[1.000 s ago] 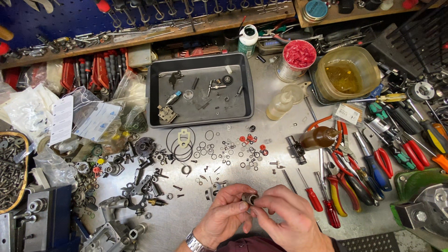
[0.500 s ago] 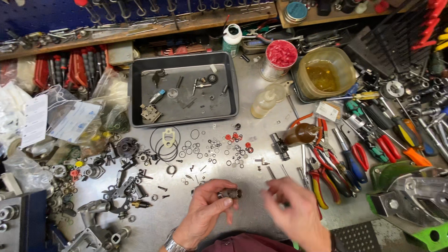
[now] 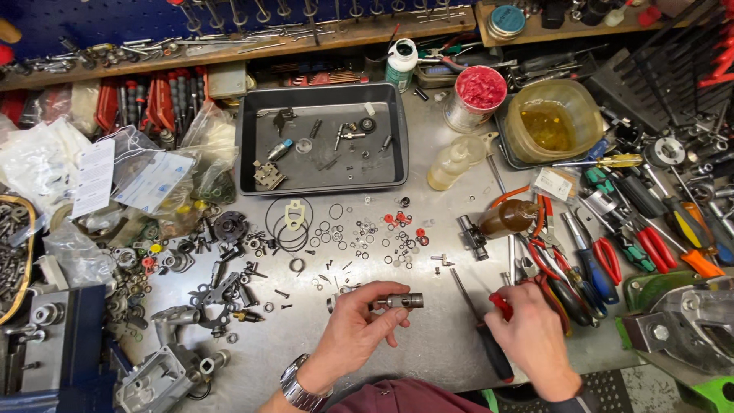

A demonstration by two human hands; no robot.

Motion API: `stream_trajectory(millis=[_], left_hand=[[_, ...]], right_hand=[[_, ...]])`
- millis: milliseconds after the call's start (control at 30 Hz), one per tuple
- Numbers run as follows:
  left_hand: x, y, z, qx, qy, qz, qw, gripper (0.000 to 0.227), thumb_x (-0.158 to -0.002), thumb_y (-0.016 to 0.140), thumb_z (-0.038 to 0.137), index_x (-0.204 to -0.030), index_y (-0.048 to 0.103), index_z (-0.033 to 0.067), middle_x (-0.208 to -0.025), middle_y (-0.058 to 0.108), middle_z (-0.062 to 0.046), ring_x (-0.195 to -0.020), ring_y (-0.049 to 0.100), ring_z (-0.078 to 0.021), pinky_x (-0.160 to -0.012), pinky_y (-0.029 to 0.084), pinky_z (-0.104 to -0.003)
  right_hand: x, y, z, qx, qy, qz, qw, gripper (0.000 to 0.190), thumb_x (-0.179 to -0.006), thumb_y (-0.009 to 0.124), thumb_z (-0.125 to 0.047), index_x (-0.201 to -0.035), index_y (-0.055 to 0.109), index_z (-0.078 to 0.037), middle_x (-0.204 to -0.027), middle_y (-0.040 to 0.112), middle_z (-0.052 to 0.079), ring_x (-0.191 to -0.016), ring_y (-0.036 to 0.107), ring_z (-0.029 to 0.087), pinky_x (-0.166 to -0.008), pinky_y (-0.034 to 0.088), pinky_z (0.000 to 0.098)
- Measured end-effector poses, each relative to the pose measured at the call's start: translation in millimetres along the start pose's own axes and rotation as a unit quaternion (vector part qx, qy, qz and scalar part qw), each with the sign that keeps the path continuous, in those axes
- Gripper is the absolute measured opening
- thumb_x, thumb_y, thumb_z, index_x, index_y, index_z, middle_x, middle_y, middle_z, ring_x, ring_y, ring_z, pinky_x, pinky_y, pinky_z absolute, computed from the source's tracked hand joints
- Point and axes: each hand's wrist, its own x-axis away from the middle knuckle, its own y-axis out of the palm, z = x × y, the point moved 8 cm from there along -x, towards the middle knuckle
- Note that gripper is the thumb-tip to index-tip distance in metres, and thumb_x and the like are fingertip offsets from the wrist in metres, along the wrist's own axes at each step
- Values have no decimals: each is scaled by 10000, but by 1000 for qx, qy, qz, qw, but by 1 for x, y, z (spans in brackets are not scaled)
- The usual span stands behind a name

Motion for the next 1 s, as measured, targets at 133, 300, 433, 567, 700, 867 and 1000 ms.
stream_trajectory(millis=[133,300,433,567,700,867,1000], left_hand=[[4,2,11,-11,13,-9,1000,285,-924,747,109,-1197,737,27,-1029,760,-122,-753,768,-202,-496,649,-272],[6,4,13,-21,12,-13,1000,273,-929,743,122,-1189,742,38,-1017,763,-113,-732,766,-197,-510,653,-276],[7,5,14,-22,15,-15,1000,287,-923,753,138,-1191,750,35,-1023,746,-114,-700,750,-186,-507,654,-275],[9,7,17,-49,18,-21,998,295,-926,748,168,-1194,757,45,-962,749,-110,-595,698,-152,-509,649,-260],[10,6,14,-27,5,-18,999,284,-925,753,131,-1194,755,40,-984,744,-99,-705,758,-174,-512,649,-259],[9,4,15,-1,26,-24,999,291,-931,743,107,-1208,741,16,-1020,732,-117,-766,761,-196,-503,649,-272],[10,6,17,43,50,-31,997,313,-930,746,96,-1216,724,-28,-952,718,-146,-752,749,-208,-485,639,-289]], right_hand=[[20,-54,-45,-187,-26,-21,982,271,-753,628,-122,-963,798,-101,-977,763,5,-881,744,160,-841,569,300],[41,-102,-89,-253,-229,52,939,206,-743,647,-43,-900,781,-50,-938,792,34,-836,752,139,-777,591,258],[40,-104,-97,-229,-230,41,945,202,-749,672,-77,-905,800,-68,-934,799,11,-831,765,124,-745,594,254],[41,-109,-112,-233,-269,34,934,219,-762,699,-61,-950,809,-78,-952,793,28,-873,768,139,-832,593,260],[40,-110,-117,-235,-280,26,930,256,-753,703,-51,-978,819,-90,-949,790,29,-848,775,138,-808,596,252],[35,-106,-109,-289,-262,15,921,225,-756,746,-80,-965,827,-75,-948,824,46,-850,788,149,-826,606,267],[27,-82,-82,-538,-127,-5,833,418,-699,833,20,-1112,767,26,-904,848,192,-729,859,286,-684,770,383]])
